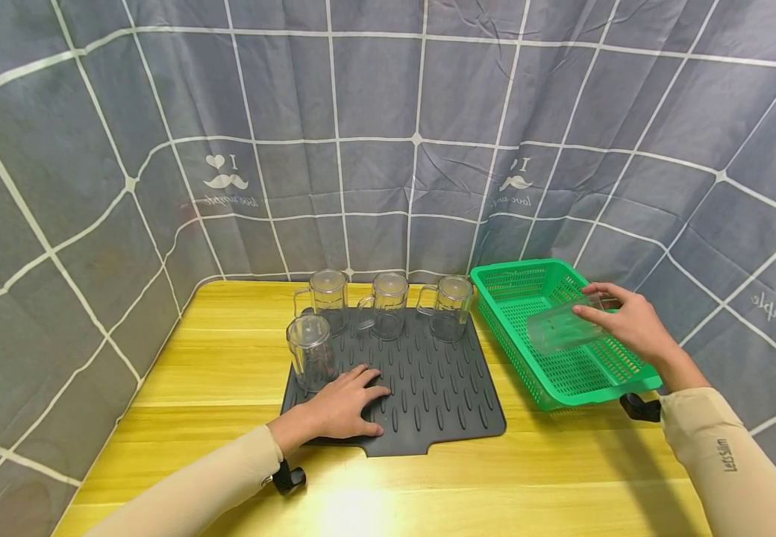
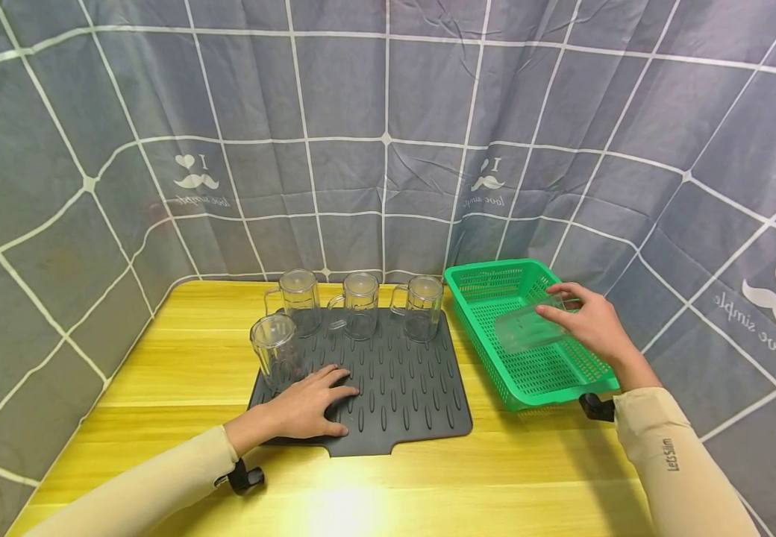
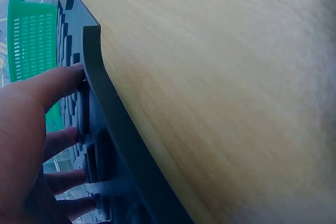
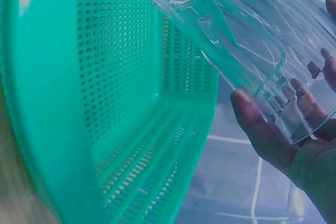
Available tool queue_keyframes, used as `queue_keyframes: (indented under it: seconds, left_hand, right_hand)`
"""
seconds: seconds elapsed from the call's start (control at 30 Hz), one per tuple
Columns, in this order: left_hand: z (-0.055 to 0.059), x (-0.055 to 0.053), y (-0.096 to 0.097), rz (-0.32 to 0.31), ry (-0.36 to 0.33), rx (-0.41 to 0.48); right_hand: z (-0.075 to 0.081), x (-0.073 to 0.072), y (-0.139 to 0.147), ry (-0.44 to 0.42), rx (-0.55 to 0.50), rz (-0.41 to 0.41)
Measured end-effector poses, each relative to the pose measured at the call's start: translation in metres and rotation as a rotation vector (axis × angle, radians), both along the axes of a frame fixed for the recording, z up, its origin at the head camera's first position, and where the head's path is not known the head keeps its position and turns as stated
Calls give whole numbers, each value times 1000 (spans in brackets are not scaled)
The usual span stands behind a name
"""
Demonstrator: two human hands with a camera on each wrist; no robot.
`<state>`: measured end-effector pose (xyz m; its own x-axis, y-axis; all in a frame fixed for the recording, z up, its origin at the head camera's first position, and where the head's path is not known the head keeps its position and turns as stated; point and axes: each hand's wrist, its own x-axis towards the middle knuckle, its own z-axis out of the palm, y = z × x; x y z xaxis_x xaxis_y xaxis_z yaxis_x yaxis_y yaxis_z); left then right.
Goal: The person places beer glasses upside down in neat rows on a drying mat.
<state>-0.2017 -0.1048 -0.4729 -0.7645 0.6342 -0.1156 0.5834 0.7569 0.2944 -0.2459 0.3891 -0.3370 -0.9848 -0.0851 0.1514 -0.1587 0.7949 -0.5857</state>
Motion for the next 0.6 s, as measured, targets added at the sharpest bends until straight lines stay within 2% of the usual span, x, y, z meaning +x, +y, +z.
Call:
queue_keyframes:
  seconds: [0.37,0.6]
  left_hand:
    - [2,-1,0,0,-2,-5]
    - [1,0,0,0,4,-14]
  right_hand:
    - [9,4,-15,-5,-122,16]
    - [12,7,-26,34,-189,17]
